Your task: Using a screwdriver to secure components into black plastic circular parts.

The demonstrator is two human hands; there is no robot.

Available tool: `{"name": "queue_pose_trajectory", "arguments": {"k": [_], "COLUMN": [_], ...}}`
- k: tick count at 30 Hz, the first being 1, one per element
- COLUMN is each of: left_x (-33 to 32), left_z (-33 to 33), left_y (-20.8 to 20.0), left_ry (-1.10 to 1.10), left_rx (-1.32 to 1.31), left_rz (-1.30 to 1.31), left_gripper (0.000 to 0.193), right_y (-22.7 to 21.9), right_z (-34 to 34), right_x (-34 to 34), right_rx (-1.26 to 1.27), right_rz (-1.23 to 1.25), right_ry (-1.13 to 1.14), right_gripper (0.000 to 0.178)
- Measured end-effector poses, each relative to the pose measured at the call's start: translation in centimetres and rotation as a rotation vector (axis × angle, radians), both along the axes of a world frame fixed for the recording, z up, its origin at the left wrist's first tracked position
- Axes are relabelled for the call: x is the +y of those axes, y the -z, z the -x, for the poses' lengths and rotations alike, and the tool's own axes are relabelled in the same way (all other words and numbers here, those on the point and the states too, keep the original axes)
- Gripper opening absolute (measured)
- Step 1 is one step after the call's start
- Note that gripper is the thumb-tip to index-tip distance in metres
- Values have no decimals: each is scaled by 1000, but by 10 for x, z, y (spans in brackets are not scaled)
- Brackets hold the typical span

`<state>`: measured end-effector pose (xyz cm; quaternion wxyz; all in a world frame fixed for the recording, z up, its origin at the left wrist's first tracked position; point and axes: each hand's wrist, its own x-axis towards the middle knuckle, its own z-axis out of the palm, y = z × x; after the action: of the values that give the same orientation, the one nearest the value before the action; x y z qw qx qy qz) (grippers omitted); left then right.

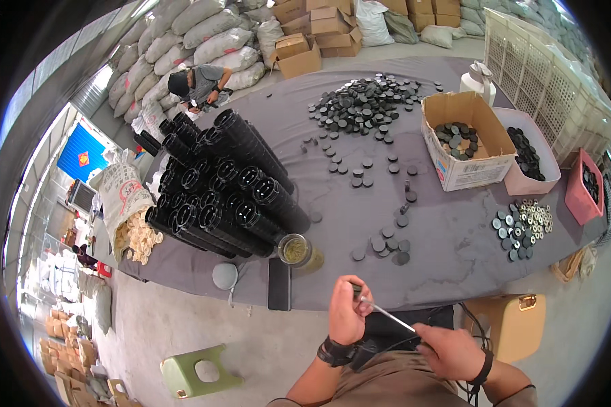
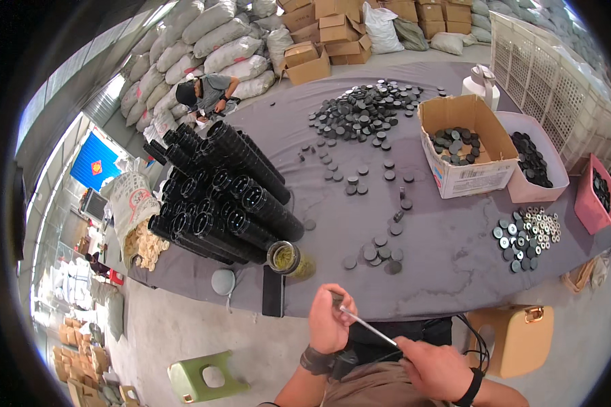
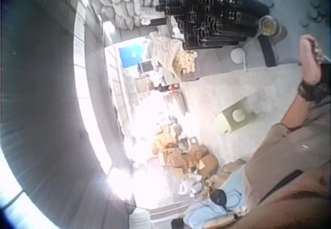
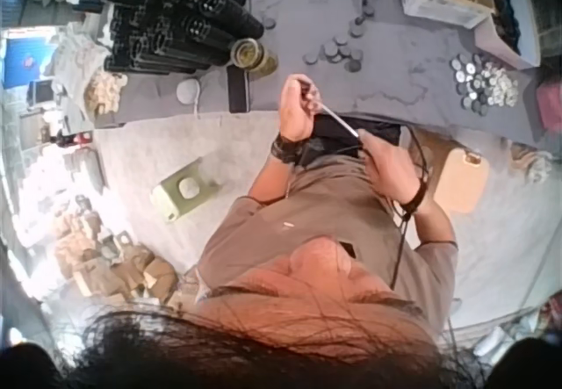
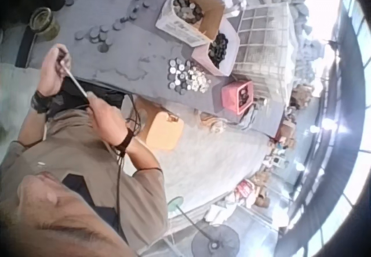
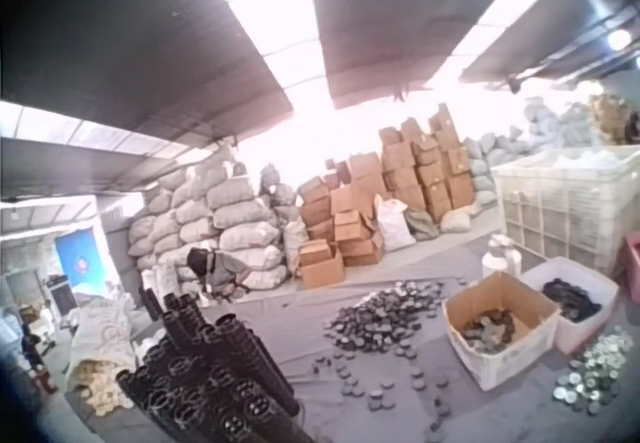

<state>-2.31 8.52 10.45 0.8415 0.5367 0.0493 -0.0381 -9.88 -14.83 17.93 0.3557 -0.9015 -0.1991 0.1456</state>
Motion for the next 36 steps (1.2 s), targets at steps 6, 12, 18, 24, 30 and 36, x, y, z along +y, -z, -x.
{"name": "queue_pose_trajectory", "arguments": {"k": [6, 12, 18, 24, 30, 36], "left_x": [5, 1, -1, 2, -6, -2], "left_z": [1, 3, 4, 6, 6, 6], "left_y": [-5, -13, -12, -6, -2, -4], "left_ry": [143, 144, 139, 147, 115, 40], "left_rx": [203, 161, 78, -9, 6, 91], "left_rz": [524, 443, 346, 207, 142, 84], "left_gripper": [34, 36, 38, 39, 35, 33], "right_y": [8, 7, 9, 9, 17, -10], "right_z": [1, -4, -1, 0, 6, 7], "right_x": [-10, -8, -13, -14, -1, 14], "right_rx": [710, 834, 886, 881, 164, -156], "right_rz": [-532, -631, -670, -619, -295, 334], "right_ry": [15, 21, 13, 39, 39, 74], "right_gripper": [43, 42, 43, 43, 50, 45]}}
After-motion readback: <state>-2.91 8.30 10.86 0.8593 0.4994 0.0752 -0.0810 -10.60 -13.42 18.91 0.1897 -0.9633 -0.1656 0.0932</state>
